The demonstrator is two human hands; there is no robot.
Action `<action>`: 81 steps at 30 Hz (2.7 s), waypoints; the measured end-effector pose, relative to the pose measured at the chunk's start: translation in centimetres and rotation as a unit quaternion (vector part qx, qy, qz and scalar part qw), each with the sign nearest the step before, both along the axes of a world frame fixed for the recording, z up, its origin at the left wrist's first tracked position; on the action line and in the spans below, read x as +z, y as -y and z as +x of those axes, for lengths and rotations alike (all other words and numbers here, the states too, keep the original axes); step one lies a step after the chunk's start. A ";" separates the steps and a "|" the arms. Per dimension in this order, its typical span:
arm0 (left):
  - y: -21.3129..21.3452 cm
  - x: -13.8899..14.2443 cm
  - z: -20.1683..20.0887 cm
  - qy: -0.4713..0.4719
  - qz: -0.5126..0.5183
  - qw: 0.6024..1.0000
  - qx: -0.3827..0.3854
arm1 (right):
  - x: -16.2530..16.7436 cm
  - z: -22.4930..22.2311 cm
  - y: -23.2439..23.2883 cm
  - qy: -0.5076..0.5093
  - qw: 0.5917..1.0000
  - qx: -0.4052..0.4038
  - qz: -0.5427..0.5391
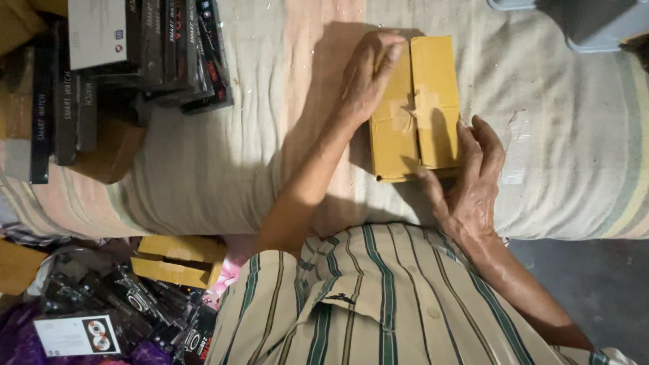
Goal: The person sits on the floor and packs smart watch retail boxes into small yellow cardboard shipping boxes, folds the flaps closed, and seals each box using a hand-held tape dispenser, setting finished boxes aside with other packed boxes.
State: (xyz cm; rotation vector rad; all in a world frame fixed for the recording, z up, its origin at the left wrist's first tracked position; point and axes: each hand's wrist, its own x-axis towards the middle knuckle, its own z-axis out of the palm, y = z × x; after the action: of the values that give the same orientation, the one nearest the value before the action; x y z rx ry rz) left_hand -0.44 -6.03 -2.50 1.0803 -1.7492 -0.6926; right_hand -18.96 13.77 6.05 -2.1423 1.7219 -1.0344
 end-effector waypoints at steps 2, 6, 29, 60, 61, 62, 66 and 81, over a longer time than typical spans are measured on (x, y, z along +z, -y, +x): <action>-0.2 -0.3 0.3 -0.102 0.035 0.994 -0.019 | -0.5 -0.1 -0.1 0.053 0.999 0.005 0.012; -0.8 0.1 0.3 -0.139 0.048 0.989 -0.018 | -1.0 -0.1 -0.1 0.070 0.997 0.022 0.037; -3.5 3.6 -3.8 0.356 -0.166 0.919 0.022 | -1.1 -3.8 1.4 0.300 0.951 0.055 0.046; 9.4 2.0 -18.0 -0.395 0.270 0.850 -0.219 | 1.7 -18.8 33.8 0.018 0.972 -0.144 0.183; 9.5 1.8 -18.0 -0.398 0.269 0.850 -0.216 | 1.6 -18.8 33.6 0.028 0.970 -0.150 0.190; 9.5 1.6 -18.0 -0.402 0.268 0.849 -0.213 | 1.6 -19.0 33.3 0.037 0.967 -0.157 0.196; 9.7 1.3 -18.2 -0.429 0.280 0.840 -0.177 | 0.4 -18.6 30.2 0.204 0.958 -0.137 0.148; 10.4 2.3 -19.6 -0.303 0.163 0.937 -0.066 | -3.4 -17.3 26.8 0.278 0.951 -0.131 0.007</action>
State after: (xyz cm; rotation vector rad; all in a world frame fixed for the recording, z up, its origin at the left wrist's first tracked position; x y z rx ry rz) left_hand -20.06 -16.45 -0.23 0.8377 -1.1994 -1.2823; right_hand -36.28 -13.04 2.61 -1.4274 1.7277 -1.5075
